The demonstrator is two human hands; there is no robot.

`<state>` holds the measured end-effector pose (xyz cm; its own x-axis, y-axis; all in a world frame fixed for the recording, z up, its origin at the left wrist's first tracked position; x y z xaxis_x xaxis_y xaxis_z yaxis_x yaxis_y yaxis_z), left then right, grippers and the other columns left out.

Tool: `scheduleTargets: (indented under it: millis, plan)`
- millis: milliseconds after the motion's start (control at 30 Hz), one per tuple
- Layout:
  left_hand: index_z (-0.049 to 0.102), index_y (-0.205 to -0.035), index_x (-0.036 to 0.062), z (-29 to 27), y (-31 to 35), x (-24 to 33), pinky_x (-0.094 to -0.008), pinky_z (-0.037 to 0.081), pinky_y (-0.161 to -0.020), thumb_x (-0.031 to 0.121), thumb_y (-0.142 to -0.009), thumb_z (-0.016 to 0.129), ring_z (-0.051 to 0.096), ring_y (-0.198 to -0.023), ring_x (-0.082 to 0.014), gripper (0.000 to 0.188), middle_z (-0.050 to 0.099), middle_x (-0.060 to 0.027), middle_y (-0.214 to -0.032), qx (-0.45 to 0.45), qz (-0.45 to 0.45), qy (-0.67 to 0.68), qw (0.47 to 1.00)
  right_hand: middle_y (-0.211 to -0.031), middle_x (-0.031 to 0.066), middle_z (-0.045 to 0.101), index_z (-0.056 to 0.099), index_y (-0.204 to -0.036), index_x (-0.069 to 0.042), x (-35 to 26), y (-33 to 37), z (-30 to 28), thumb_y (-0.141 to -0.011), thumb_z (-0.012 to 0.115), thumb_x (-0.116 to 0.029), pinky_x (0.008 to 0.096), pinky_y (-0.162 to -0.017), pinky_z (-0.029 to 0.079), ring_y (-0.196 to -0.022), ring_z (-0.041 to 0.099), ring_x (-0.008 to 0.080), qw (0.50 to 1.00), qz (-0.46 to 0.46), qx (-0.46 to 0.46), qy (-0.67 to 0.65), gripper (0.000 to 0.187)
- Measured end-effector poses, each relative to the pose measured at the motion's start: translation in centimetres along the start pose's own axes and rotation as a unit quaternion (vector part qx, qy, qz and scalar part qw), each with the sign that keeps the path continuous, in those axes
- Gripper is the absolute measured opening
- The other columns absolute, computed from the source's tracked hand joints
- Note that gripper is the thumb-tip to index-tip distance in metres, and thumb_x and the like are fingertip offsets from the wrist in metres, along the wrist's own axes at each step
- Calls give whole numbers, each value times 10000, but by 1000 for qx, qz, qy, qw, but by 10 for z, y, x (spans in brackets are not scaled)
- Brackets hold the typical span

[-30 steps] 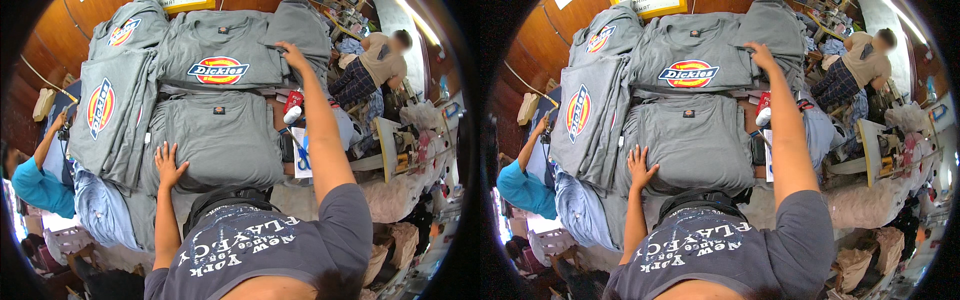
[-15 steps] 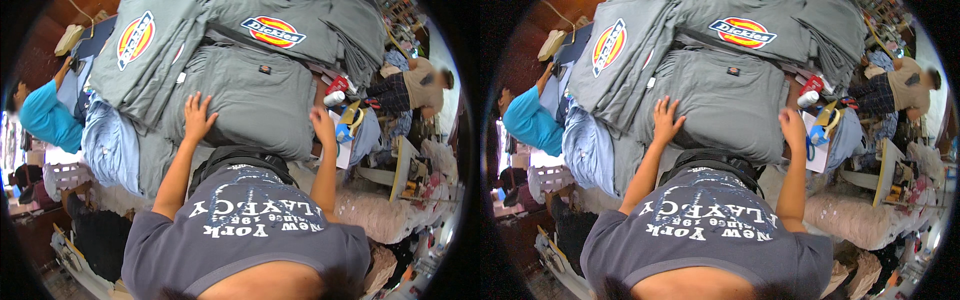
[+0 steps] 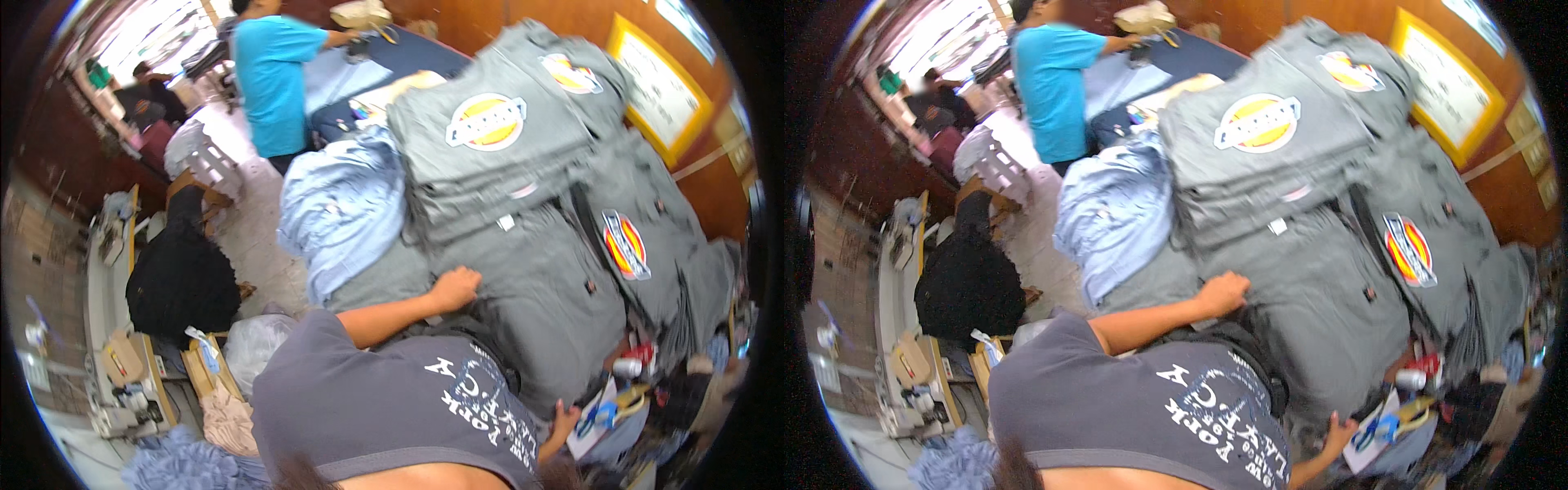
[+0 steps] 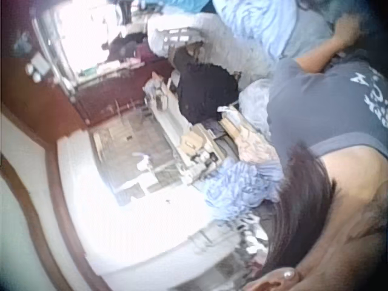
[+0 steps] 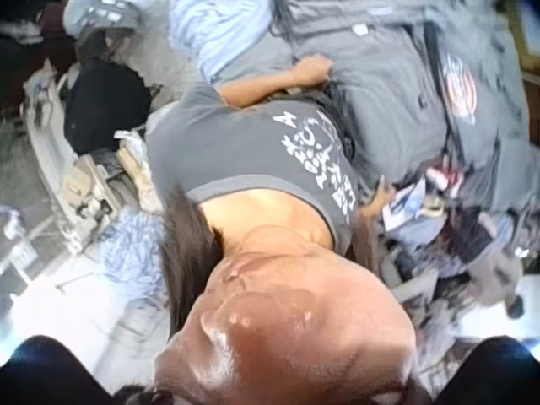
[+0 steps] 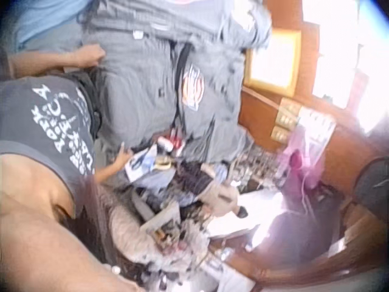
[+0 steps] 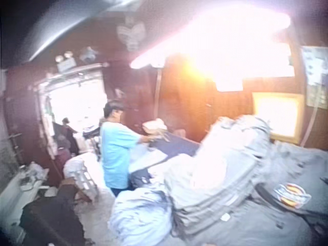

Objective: The person trims loose threads from garments using scissors and stacks them on a table, handling items one at a time and flattening them by hand.

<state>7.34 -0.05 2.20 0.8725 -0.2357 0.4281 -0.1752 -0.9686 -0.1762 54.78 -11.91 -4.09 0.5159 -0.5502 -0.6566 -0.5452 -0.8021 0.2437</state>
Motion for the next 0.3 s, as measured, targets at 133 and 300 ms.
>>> scheduleTargets:
  millis: [133, 300]
  plan:
    - [472, -860, 40, 0, -2, -9, -394, 456, -674, 229, -668, 653, 541, -815, -291, 324, 552, -121, -853, -63, -15, 30, 997, -927, 148, 520, 484, -957, 59, 17, -11, 4, -651, 715, -283, 329, -735, 385, -831, 469, 234, 996, -56, -35, 54, 514]
    - [496, -858, 63, 9, -6, -21, -403, 440, -703, 264, -652, 670, 549, -821, -315, 337, 545, -161, -884, -148, 10, 94, 984, -1107, 142, 511, 471, -1119, 33, -3, 7, 10, -662, 688, -159, 345, -894, 321, -983, 460, 233, 986, -2, -133, -101, 541]
Point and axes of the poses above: each hand's wrist, its own y-axis away from the middle knuckle, its own z-axis out of the palm, x = y × z, the point moved 8 cm from there along -y, towards the middle knuckle
